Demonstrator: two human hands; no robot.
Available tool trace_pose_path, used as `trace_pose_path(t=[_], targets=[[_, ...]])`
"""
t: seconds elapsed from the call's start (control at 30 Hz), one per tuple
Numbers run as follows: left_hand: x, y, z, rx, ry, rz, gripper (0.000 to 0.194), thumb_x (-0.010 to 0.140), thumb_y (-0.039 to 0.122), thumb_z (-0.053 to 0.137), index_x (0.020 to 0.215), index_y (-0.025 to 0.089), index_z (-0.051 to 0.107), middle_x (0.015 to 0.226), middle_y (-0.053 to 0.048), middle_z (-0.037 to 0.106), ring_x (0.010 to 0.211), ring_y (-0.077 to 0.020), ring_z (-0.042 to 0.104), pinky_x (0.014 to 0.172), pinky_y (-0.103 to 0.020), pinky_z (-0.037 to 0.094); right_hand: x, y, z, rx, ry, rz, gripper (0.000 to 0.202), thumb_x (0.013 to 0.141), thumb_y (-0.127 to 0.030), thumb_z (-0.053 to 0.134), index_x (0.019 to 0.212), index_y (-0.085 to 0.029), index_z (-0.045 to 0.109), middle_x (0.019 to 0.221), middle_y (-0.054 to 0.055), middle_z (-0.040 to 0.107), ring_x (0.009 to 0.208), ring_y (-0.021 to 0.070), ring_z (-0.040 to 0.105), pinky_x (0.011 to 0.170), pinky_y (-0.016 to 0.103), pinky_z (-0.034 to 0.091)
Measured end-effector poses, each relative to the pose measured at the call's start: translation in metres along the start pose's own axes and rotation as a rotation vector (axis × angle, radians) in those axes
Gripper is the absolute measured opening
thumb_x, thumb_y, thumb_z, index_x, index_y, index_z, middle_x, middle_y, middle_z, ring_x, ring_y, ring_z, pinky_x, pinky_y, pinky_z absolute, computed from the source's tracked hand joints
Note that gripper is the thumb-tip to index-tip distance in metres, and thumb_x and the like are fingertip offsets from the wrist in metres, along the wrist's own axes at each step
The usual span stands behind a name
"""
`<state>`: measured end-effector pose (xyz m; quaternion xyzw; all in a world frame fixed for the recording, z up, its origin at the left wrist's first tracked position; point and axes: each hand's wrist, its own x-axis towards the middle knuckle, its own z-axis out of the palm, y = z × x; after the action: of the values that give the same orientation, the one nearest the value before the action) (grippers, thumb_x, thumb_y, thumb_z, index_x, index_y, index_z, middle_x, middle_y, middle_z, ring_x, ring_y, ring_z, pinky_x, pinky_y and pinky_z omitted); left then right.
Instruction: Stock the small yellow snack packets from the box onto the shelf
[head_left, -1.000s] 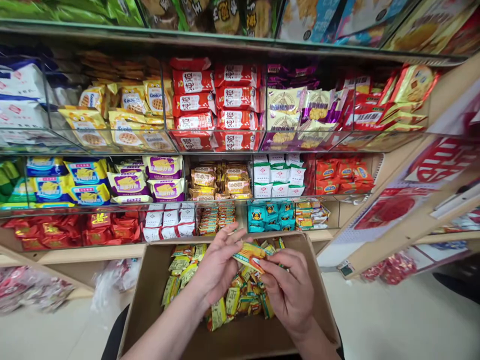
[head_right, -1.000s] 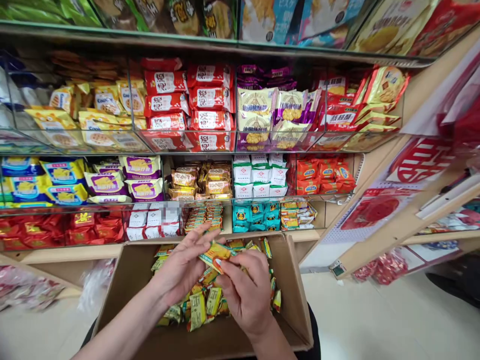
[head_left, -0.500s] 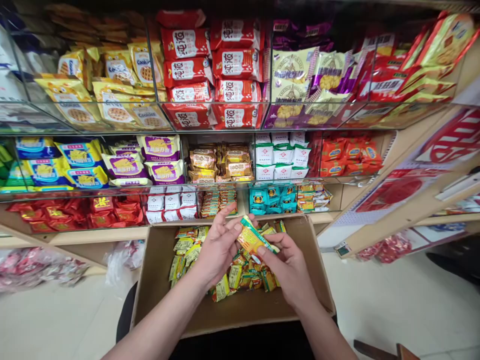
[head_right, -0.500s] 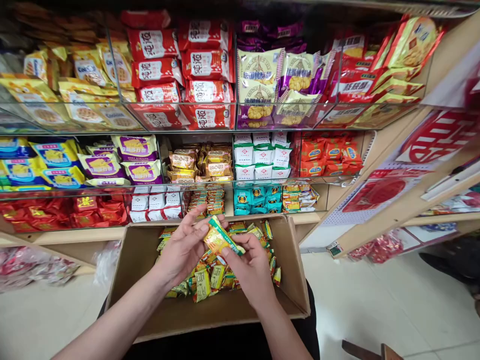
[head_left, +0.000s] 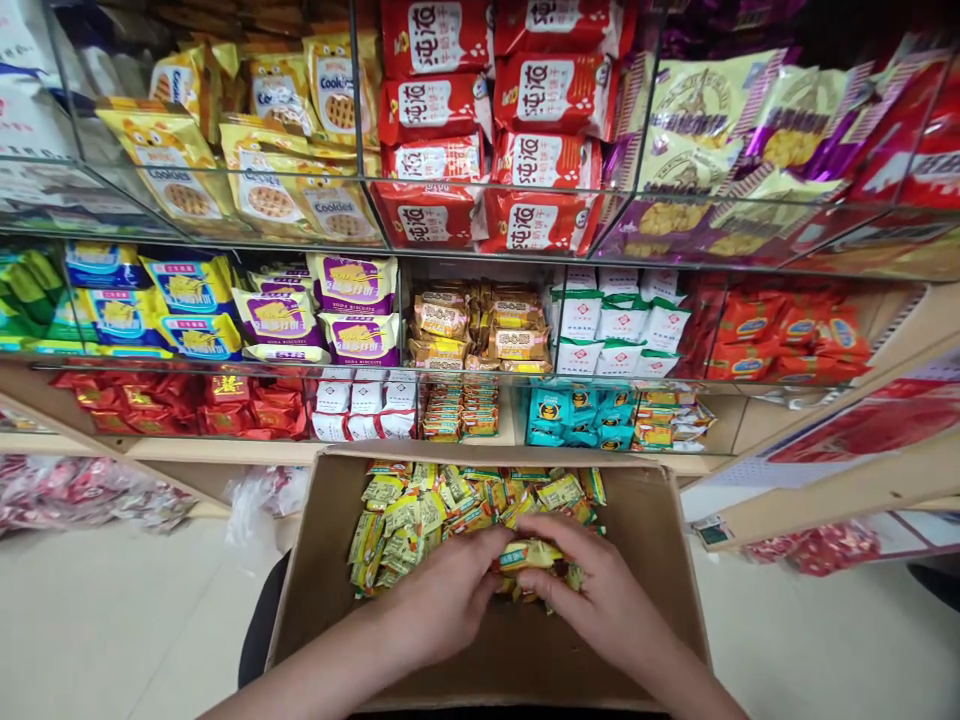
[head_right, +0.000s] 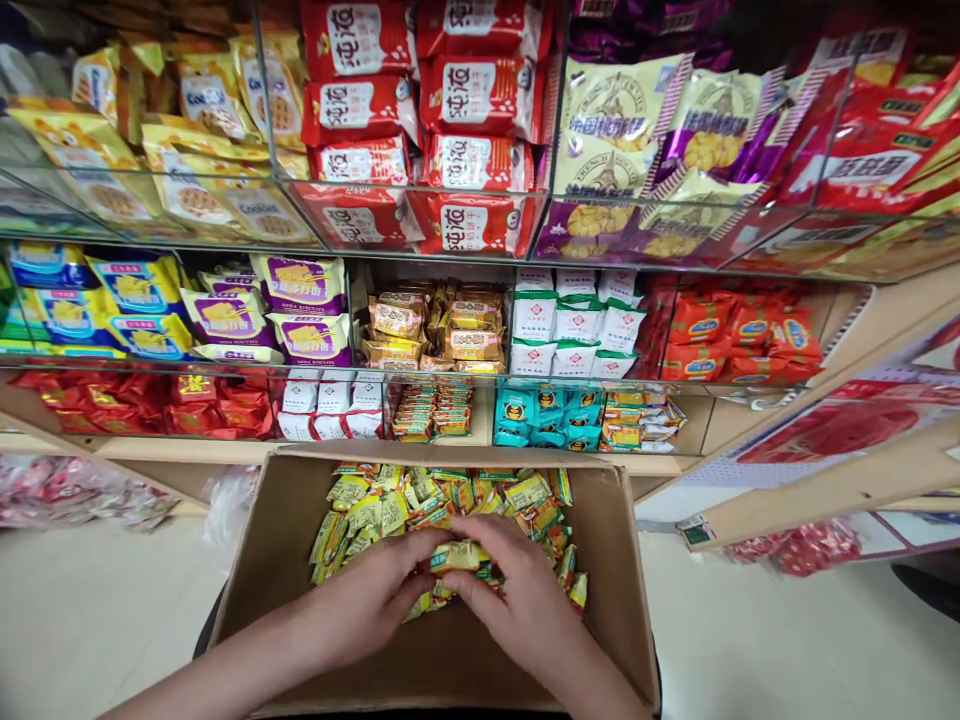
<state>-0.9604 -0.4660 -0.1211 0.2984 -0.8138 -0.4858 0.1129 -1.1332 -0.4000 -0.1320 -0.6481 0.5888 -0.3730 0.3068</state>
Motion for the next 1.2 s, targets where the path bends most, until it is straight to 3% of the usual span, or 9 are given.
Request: trace_pose_path(t=[0.07, 0.17, 0.23, 0.33, 0.5, 0.63, 0.83, 0.93, 1.2], targets=[[0.004, 0.0, -0.026, 0.173, 0.054, 0.079, 0.034, 0.08, 0.024, 0.043, 0.114, 0.025, 0.047, 0.108, -0.004, 0.057, 0.098, -0.0165, 0.053, 0.086, -0.03, 0.041, 0.015, -0.007, -0.016, -0.121, -0.013, -0.107, 0.023, 0.08, -0.028, 0.049, 0.102, -0.024, 0.054, 0.101, 0.005, 0.057, 0.095, 0.0167, 0.051, 0.082, 0.029, 0.041], [0.018, -0.013, -0.078, 0.43, 0.297, 0.092, 0.036, 0.082, 0.033, 0.039, 0.116, 0.02, 0.045, 0.114, -0.006, 0.055, 0.104, -0.0176, 0.049, 0.091, -0.033, 0.037, 0.049, -0.005, -0.035, -0.254, 0.155, -0.062, 0.023, 0.079, -0.03, 0.048, 0.099, -0.021, 0.053, 0.095, 0.005, 0.058, 0.086, 0.0172, 0.053, 0.074, 0.029, 0.042], [0.029, -0.033, -0.111, 0.584, 0.409, -0.067, 0.037, 0.082, 0.038, 0.036, 0.108, 0.017, 0.052, 0.106, -0.008, 0.059, 0.098, -0.0203, 0.053, 0.087, -0.034, 0.039, 0.079, 0.005, -0.038, -0.358, 0.145, 0.03, 0.023, 0.077, -0.031, 0.05, 0.097, -0.021, 0.054, 0.09, 0.004, 0.059, 0.084, 0.0178, 0.053, 0.07, 0.028, 0.042], [0.042, -0.067, -0.137, 0.646, 0.385, -0.316, 0.038, 0.08, 0.043, 0.036, 0.096, 0.017, 0.058, 0.093, -0.008, 0.064, 0.086, -0.0205, 0.058, 0.077, -0.03, 0.042, 0.129, 0.03, -0.028, -0.549, -0.067, 0.188, 0.021, 0.074, -0.031, 0.053, 0.094, -0.022, 0.056, 0.086, 0.002, 0.06, 0.085, 0.0171, 0.054, 0.068, 0.025, 0.04], [0.043, -0.091, -0.136, 0.726, 0.407, -0.438, 0.037, 0.08, 0.043, 0.033, 0.089, 0.019, 0.06, 0.085, -0.006, 0.066, 0.075, -0.0188, 0.06, 0.065, -0.027, 0.04, 0.202, 0.074, 0.011, -0.703, -0.27, 0.38, 0.022, 0.066, -0.018, 0.063, 0.088, -0.016, 0.059, 0.087, 0.006, 0.062, 0.084, 0.0181, 0.057, 0.067, 0.024, 0.04], [0.042, -0.091, -0.135, 0.78, 0.393, -0.459, 0.033, 0.08, 0.037, 0.033, 0.084, 0.02, 0.061, 0.077, -0.006, 0.066, 0.066, -0.0187, 0.058, 0.058, -0.027, 0.036, 0.23, 0.099, 0.04, -0.743, -0.405, 0.428, 0.018, 0.069, -0.018, 0.063, 0.085, -0.011, 0.059, 0.088, 0.006, 0.061, 0.082, 0.0149, 0.057, 0.072, 0.029, 0.044], [0.042, -0.095, -0.137, 0.75, 0.415, -0.485, 0.032, 0.08, 0.036, 0.033, 0.083, 0.02, 0.06, 0.078, -0.006, 0.065, 0.066, -0.0187, 0.058, 0.058, -0.027, 0.035, 0.232, 0.121, 0.06, -0.736, -0.366, 0.44, 0.035, 0.061, -0.014, 0.067, 0.094, -0.008, 0.055, 0.095, 0.011, 0.06, 0.087, 0.0191, 0.057, 0.072, 0.028, 0.044], [0.043, -0.095, -0.137, 0.752, 0.418, -0.472, 0.033, 0.081, 0.037, 0.031, 0.082, 0.021, 0.059, 0.078, -0.006, 0.065, 0.069, -0.0187, 0.058, 0.059, -0.027, 0.035, 0.229, 0.126, 0.061, -0.688, -0.35, 0.417, 0.027, 0.06, -0.015, 0.067, 0.085, -0.01, 0.058, 0.088, 0.01, 0.062, 0.083, 0.0193, 0.058, 0.066, 0.025, 0.043], [0.041, -0.087, -0.144, 0.753, 0.443, -0.421, 0.026, 0.079, 0.033, 0.035, 0.076, 0.021, 0.057, 0.069, -0.004, 0.063, 0.061, -0.0169, 0.056, 0.054, -0.025, 0.033, 0.232, 0.108, 0.057, -0.55, -0.262, 0.34, 0.021, 0.051, -0.012, 0.071, 0.064, -0.012, 0.055, 0.07, 0.001, 0.06, 0.064, 0.0108, 0.055, 0.061, 0.024, 0.044]])
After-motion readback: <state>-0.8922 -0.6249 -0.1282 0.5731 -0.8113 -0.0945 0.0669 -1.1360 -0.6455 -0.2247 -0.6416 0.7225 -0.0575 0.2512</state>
